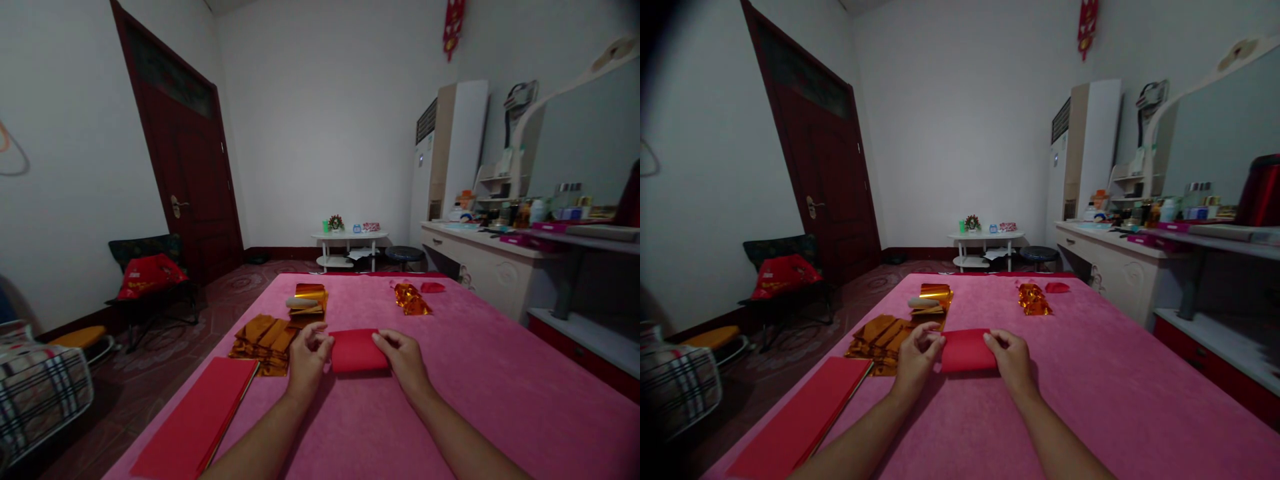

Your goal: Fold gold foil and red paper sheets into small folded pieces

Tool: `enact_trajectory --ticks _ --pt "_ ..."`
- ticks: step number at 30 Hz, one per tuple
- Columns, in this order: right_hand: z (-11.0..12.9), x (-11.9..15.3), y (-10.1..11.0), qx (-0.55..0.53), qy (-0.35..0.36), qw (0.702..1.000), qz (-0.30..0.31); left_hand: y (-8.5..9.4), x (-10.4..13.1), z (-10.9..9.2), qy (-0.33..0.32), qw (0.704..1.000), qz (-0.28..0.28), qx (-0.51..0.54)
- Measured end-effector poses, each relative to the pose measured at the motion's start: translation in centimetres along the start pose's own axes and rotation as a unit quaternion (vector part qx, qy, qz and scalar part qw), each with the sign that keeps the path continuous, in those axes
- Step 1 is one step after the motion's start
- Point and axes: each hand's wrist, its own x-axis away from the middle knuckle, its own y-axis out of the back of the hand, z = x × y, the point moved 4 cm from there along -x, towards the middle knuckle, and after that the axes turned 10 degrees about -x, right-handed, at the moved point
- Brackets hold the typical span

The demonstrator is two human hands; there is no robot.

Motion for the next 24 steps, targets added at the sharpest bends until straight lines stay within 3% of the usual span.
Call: enact_trajectory --ticks 24 --pt "0.19 0.0 -0.05 0.006 0.005 1.0 0.003 0.02 -0.17 0.78 0.011 1.0 0.007 -0.023"
